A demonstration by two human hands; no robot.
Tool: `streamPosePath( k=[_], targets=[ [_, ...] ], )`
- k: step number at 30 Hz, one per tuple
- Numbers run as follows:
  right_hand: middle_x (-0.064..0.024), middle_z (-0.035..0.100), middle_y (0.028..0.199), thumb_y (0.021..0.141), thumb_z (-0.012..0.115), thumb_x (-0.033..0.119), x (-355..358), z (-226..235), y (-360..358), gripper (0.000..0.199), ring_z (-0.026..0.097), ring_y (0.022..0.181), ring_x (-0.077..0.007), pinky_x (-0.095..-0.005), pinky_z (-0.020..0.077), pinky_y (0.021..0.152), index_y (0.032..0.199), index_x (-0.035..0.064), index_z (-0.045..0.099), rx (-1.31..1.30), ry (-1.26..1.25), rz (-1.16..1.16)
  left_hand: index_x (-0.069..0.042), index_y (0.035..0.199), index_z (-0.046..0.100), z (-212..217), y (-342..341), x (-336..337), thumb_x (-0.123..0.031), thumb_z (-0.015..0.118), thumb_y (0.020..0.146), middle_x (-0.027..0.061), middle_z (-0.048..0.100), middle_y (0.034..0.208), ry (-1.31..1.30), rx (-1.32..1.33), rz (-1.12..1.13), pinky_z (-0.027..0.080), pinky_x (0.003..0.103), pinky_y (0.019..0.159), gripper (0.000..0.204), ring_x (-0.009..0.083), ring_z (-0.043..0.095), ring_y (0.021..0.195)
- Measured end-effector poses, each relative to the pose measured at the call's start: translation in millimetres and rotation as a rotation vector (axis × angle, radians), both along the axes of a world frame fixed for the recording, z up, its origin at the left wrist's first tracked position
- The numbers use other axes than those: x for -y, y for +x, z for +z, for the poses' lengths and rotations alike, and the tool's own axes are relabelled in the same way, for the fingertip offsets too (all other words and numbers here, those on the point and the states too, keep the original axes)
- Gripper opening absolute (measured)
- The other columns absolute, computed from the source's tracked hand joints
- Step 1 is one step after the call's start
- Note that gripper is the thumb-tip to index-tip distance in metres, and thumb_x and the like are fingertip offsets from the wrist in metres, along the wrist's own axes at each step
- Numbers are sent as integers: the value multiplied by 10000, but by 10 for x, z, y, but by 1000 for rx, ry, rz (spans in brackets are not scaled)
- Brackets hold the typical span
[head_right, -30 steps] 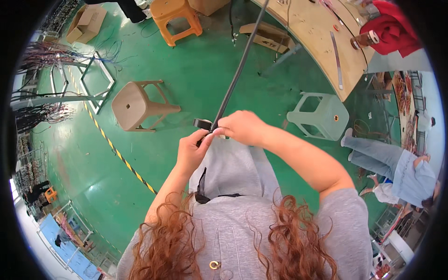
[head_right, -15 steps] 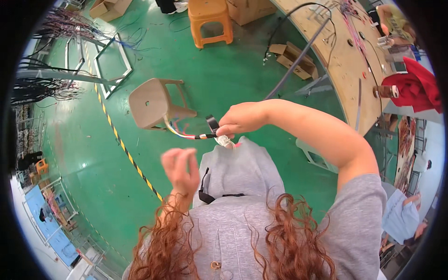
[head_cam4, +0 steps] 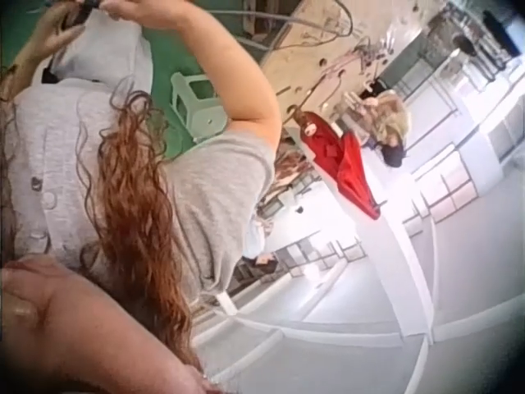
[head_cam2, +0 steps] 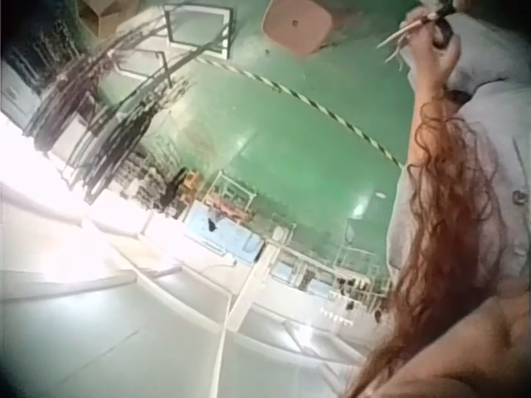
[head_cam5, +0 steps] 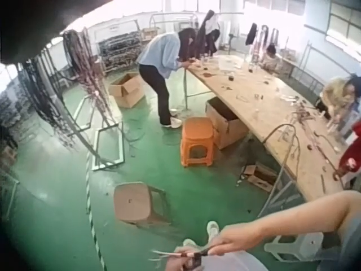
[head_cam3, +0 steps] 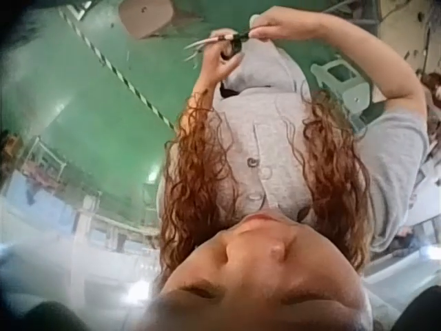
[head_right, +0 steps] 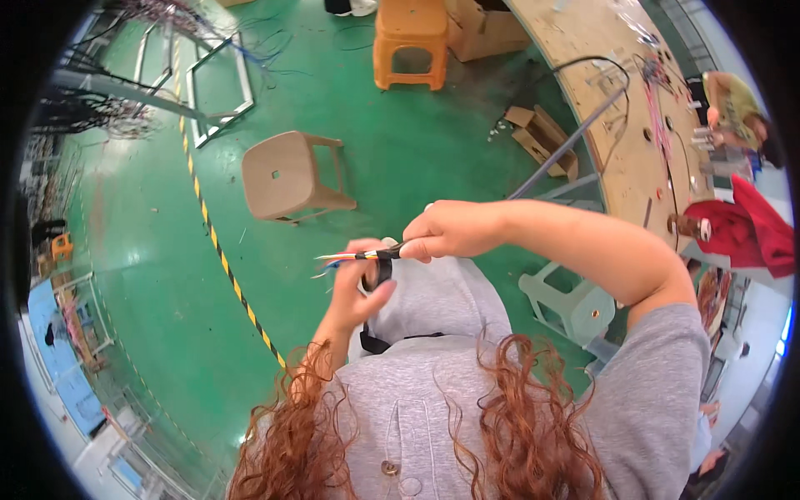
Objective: The worker is assembling a wiring harness by measuring, aligning, and taping multiple colored wires together.
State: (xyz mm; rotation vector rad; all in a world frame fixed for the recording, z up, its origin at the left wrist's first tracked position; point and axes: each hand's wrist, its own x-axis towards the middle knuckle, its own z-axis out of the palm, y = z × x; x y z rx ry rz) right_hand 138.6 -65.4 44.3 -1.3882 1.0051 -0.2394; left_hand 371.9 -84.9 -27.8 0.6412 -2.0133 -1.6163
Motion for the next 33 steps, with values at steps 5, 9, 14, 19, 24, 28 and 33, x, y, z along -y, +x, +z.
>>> streamPosePath(
  k=[5, 9, 14, 19, 24, 28, 33],
  targets=[
    [-114, 554, 658, 854, 497, 351, 42, -148, 188, 270, 559, 629, -329, -420, 432, 540, 820, 83, 492, -469, -451, 161, 57, 1146, 447, 384, 106, -274, -355, 516, 817, 163, 475, 1159, 1122, -198, 266, 388, 364, 892, 531, 253, 486, 1022],
    [-120, 578, 660, 872, 454, 364, 147, -102, 205, 298, 578, 649, -319, -427, 453, 573, 851, 75, 527, -490, -487, 220, 64, 1213, 389, 751, -90, -123, -504, 404, 853, 189, 455, 1203, 1607, -672, 406, 388, 363, 920, 672, 260, 500, 1033],
    [-139, 523, 612, 876, 457, 371, 144, -102, 99, 298, 546, 606, -333, -434, 412, 531, 796, 87, 490, -366, -442, 223, 48, 1259, 340, 439, 22, -307, -389, 454, 855, 195, 434, 1240, 790, -466, 620, 362, 353, 946, 605, 262, 483, 1092],
    [-86, 455, 576, 907, 448, 316, 338, 144, 34, 260, 467, 532, -207, -334, 366, 524, 939, 75, 540, -11, -59, 189, -15, 1284, 346, 209, -101, -444, -52, 627, 723, 154, 346, 1310, 559, -79, 443, 348, 316, 926, 629, 196, 399, 1163],
    [22, 432, 636, 926, 415, 286, 480, 184, -2, 278, 390, 573, -81, -254, 346, 537, 927, 31, 527, 179, 473, 336, -49, 1240, 428, 287, -285, -38, -76, 687, 669, 93, 396, 1284, 408, -336, 252, 343, 334, 932, 628, 206, 422, 1131],
    [-19, 452, 620, 912, 448, 255, 340, 203, 11, 243, 437, 572, -118, -294, 370, 539, 903, 28, 535, 198, 286, 237, -53, 1036, 575, 310, -139, 14, -97, 677, 675, 71, 581, 978, -52, -159, 184, 404, 328, 843, 377, 201, 520, 970],
    [-147, 555, 710, 879, 475, 248, 292, 243, 164, 187, 540, 683, -333, -409, 408, 605, 926, 80, 543, -238, -171, 184, 1, 1074, 510, 383, 57, -338, -274, 513, 832, 104, 583, 938, 853, -167, 237, 463, 351, 738, 366, 230, 574, 836]
  ],
)
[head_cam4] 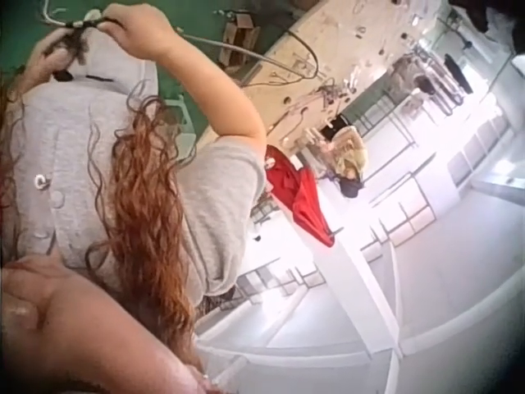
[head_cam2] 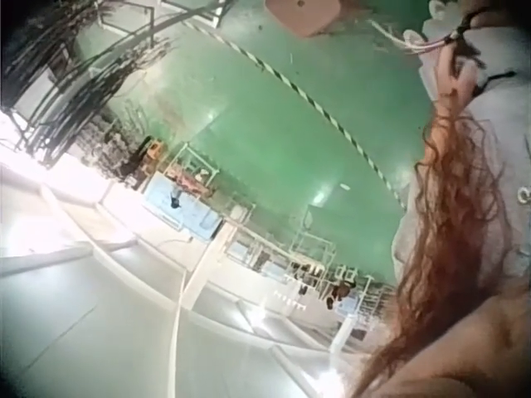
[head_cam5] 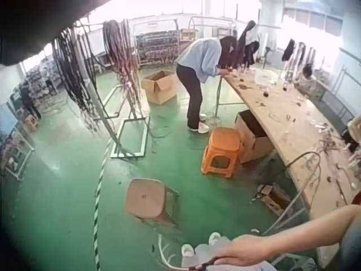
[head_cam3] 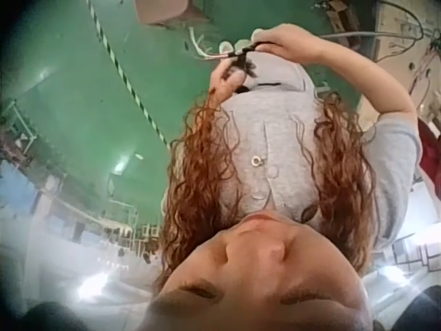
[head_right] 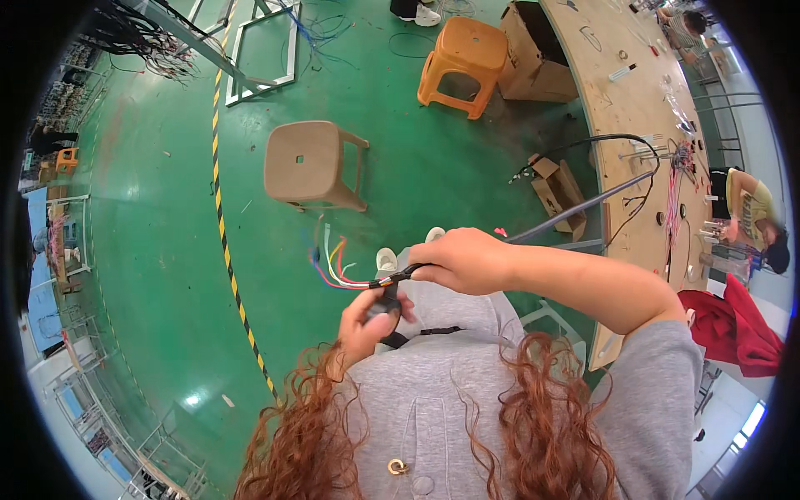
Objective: The worker is assembling a wiring harness by measuring, aligning, and taping multiple colored wires together.
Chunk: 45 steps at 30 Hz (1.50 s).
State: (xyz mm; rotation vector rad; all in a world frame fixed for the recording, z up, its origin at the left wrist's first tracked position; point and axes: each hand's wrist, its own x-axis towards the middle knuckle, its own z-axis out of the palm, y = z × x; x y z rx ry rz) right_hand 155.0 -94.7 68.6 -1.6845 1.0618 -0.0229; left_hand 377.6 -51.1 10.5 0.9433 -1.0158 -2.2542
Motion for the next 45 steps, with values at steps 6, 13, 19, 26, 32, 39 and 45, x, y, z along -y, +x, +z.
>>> streamPosePath(
  k=[6, 13, 19, 26, 32, 39, 45],
  targets=[
    [-164, 563, 723, 871, 480, 268, -76, -148, 81, 223, 544, 689, -359, -435, 416, 610, 1023, 114, 537, -64, -48, -10, -7, 1218, 408, 61, -56, 51, -349, 412, 889, 124, 555, 1019, 286, -381, 179, 409, 304, 809, 475, 206, 550, 915],
    [15, 440, 628, 896, 470, 299, -32, -270, -92, 289, 387, 550, -84, -249, 343, 507, 920, 32, 578, 265, 439, -95, -15, 1139, 496, -275, -193, 58, -206, 676, 719, 82, 503, 1150, -238, -40, 442, 369, 328, 899, 495, 204, 529, 951],
    [80, 290, 587, 896, 480, 260, -11, -118, -72, 260, 274, 499, -22, -185, 203, 441, 1001, 41, 573, 413, 931, -192, -24, 1009, 582, -244, -139, 388, -146, 661, 724, 80, 528, 1129, -581, -168, -82, 363, 347, 908, 320, 206, 525, 969],
    [-113, 602, 783, 811, 546, 141, -113, -226, 139, 199, 572, 695, -284, -363, 437, 610, 1000, 104, 597, -45, 17, -72, 14, 1095, 515, -96, 122, -71, -376, 421, 886, 141, 579, 1028, 390, -210, -6, 437, 305, 799, 452, 178, 568, 886],
    [-121, 624, 844, 803, 543, 137, -155, -329, 196, 218, 586, 745, -316, -394, 453, 638, 1011, 103, 599, -172, -34, -114, 21, 1166, 463, 82, 200, 84, -394, 434, 889, 188, 522, 1157, 330, -359, 184, 417, 393, 846, 499, 280, 554, 960],
    [-125, 623, 821, 832, 535, 178, -118, -310, 112, 225, 586, 748, -277, -350, 438, 675, 1031, 97, 603, 126, 225, -128, -32, 1078, 564, -51, 91, 276, -135, 686, 689, 115, 586, 1020, -1324, 579, 32, 446, 317, 706, 421, 239, 578, 836],
    [-82, 602, 720, 826, 540, 202, -253, -251, 132, 201, 565, 687, -270, -358, 419, 618, 993, 111, 604, 16, 57, -58, -81, 1031, 594, -90, 189, 303, -242, 589, 815, 104, 579, 782, -983, 541, -343, 439, 311, 565, 269, 241, 577, 662]
  ],
)
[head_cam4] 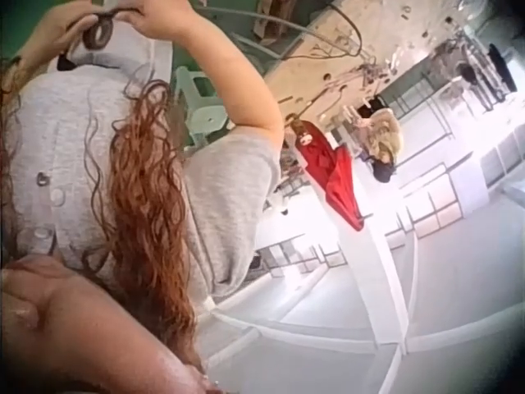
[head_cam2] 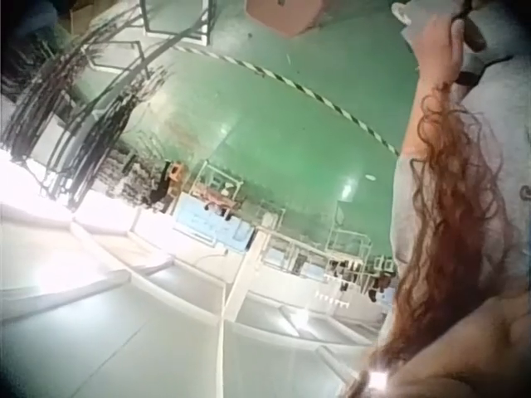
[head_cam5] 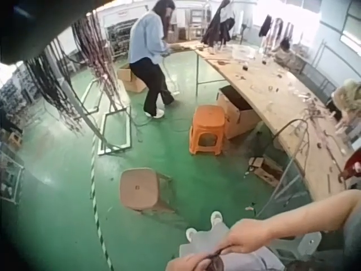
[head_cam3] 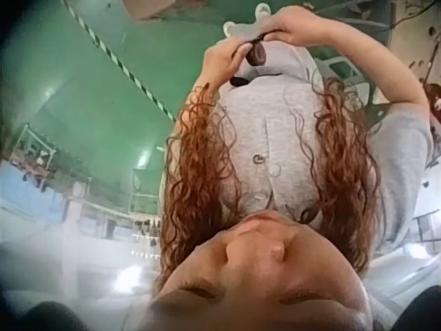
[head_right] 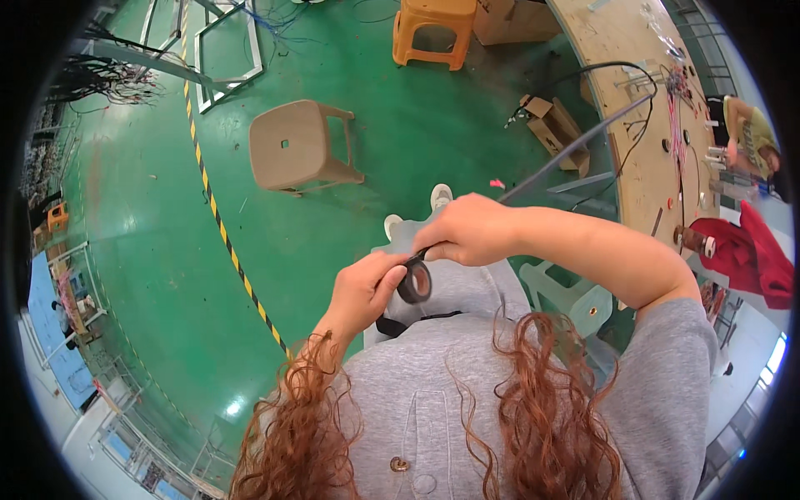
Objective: The worker is assembling a wiring harness by measuring, aligning, and taping multiple colored wires together.
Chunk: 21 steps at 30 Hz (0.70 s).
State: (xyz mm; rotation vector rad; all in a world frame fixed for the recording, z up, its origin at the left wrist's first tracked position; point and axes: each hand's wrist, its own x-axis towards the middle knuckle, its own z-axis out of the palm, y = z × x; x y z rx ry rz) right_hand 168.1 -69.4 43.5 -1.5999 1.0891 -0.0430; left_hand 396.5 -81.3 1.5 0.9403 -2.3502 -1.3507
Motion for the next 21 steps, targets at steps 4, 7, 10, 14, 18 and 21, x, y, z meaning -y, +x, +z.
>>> streamPosePath(
  k=[4, 7, 10, 14, 18, 21],
  targets=[
    [-77, 576, 772, 769, 597, 151, -129, -12, -16, 161, 560, 729, -245, -363, 431, 665, 928, 122, 597, -129, -354, 110, -16, 931, 632, -62, -59, 115, -181, 538, 863, 22, 594, 750, 615, -62, -181, 416, 227, 533, 202, 94, 509, 579],
    [-81, 521, 804, 769, 594, 138, -445, -192, 49, 124, 520, 771, -249, -358, 416, 702, 882, 95, 568, -177, -639, -178, -3, 936, 642, -304, -94, 9, -183, 523, 881, -9, 588, 709, 1020, -74, -45, 390, 203, 512, 223, 61, 480, 579],
    [-107, 476, 861, 786, 580, 125, -1311, -576, 392, 180, 486, 820, -225, -334, 404, 719, 933, 48, 509, -156, -788, -769, 18, 882, 643, -539, -193, -250, -176, 553, 863, 6, 574, 662, 1043, -80, 77, 389, 202, 475, 215, 65, 471, 517],
    [-120, 501, 906, 771, 643, 291, -1632, -624, 857, 470, 509, 849, -214, -329, 426, 776, 1062, -15, 437, 100, 105, -1309, 4, 876, 640, -653, -367, -653, -189, 543, 871, 7, 582, 704, 1285, 20, 174, 416, 207, 540, 216, 70, 508, 595],
    [-151, 496, 1002, 716, 694, 379, -1837, -780, 722, 653, 514, 897, -188, -309, 440, 774, 1130, -38, 410, 230, 198, -1235, -13, 971, 603, -844, -436, -664, -182, 513, 885, 27, 612, 833, 1608, 12, 56, 450, 218, 641, 210, 94, 561, 701],
    [-132, 482, 1109, 805, 607, 353, -2073, -851, 698, 594, 483, 1005, -168, -311, 398, 851, 1199, -31, 383, 517, 130, -1455, -16, 1009, 576, -783, -576, -644, -176, 502, 888, 47, 614, 876, 1649, 4, 12, 458, 253, 686, 215, 124, 572, 775]
  ],
)
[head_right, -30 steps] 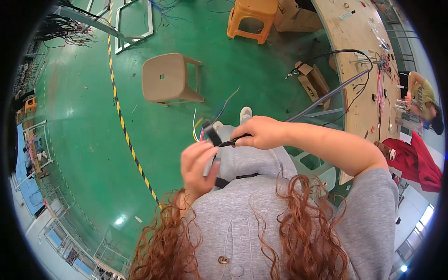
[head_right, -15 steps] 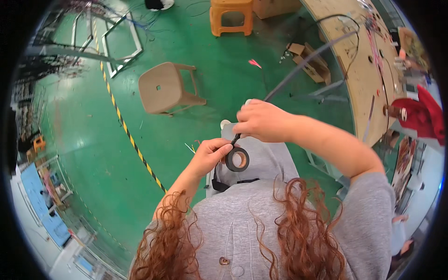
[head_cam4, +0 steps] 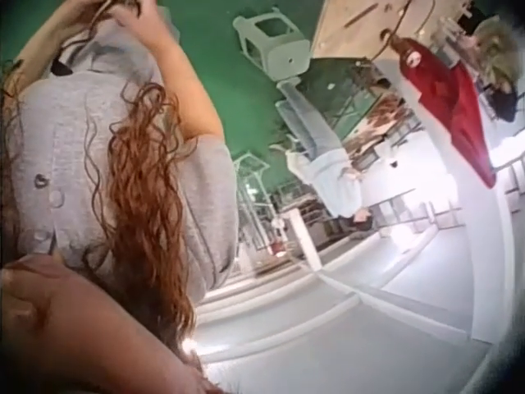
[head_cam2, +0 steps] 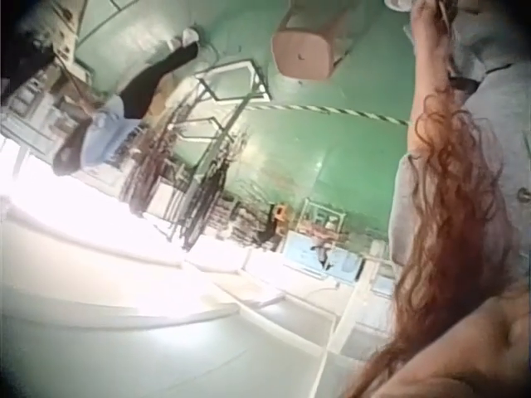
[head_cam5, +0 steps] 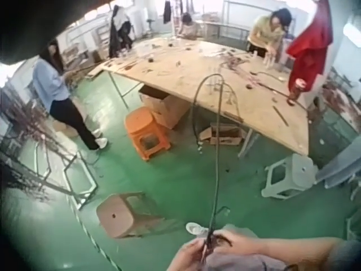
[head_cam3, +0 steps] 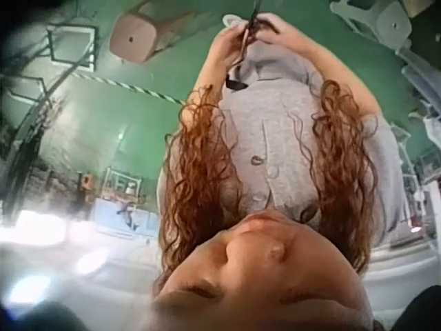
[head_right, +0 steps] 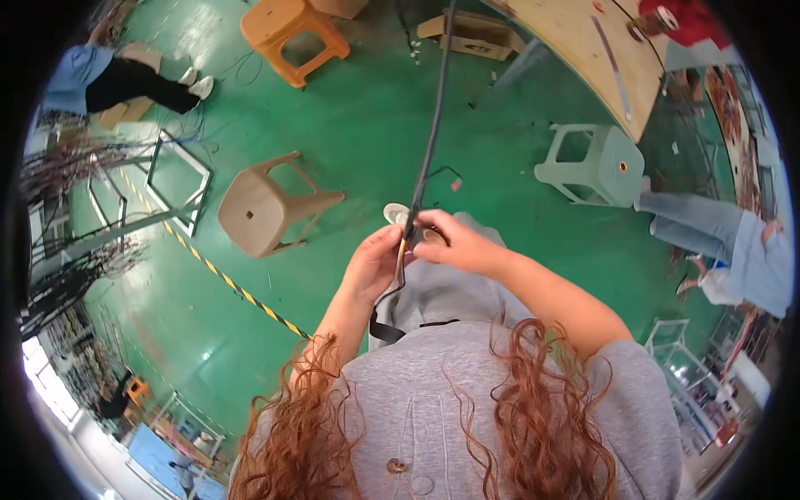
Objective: The worker is assembling a wiring harness by measuring, aligning, and taping multiple colored wires together.
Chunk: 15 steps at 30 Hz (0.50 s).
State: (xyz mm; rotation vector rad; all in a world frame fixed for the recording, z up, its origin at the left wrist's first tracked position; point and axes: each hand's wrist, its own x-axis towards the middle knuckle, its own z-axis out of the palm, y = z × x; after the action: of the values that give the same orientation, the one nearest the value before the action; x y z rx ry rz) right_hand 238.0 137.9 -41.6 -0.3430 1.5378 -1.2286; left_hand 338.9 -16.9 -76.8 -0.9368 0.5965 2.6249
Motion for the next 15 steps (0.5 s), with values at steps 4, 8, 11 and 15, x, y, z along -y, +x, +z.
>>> streamPosePath(
  k=[4, 8, 11, 15],
  targets=[
    [-108, 461, 1193, 875, 498, 348, -413, -170, 333, 561, 430, 1123, -184, -336, 305, 969, 1285, 7, 322, 345, -150, -384, -20, 989, 550, -63, -169, -143, -189, 527, 871, 29, 579, 832, 49, -99, 27, 441, 270, 660, 208, 133, 543, 749],
    [-92, 534, 1097, 847, 558, 210, -511, -303, 610, 416, 500, 1039, -170, -312, 380, 905, 1180, -8, 438, 346, -121, -402, -24, 948, 508, -110, -309, -443, -122, 571, 826, 16, 510, 745, -53, -99, -33, 395, 237, 562, 169, 107, 473, 633],
    [-67, 583, 975, 806, 588, 63, -589, -379, 610, 228, 546, 927, -138, -271, 432, 826, 1016, -19, 551, 224, -78, -411, -25, 943, 488, -86, -376, -613, -48, 588, 792, 18, 491, 726, -145, -73, -107, 396, 221, 528, 183, 98, 475, 608],
    [-28, 598, 858, 792, 609, 80, -776, -480, 507, 128, 535, 821, -92, -254, 435, 766, 892, 1, 597, 25, -91, -314, -10, 910, 511, -49, -443, -762, -85, 583, 811, 18, 505, 702, -217, -1, -157, 426, 222, 574, 143, 96, 512, 642]
  ],
)
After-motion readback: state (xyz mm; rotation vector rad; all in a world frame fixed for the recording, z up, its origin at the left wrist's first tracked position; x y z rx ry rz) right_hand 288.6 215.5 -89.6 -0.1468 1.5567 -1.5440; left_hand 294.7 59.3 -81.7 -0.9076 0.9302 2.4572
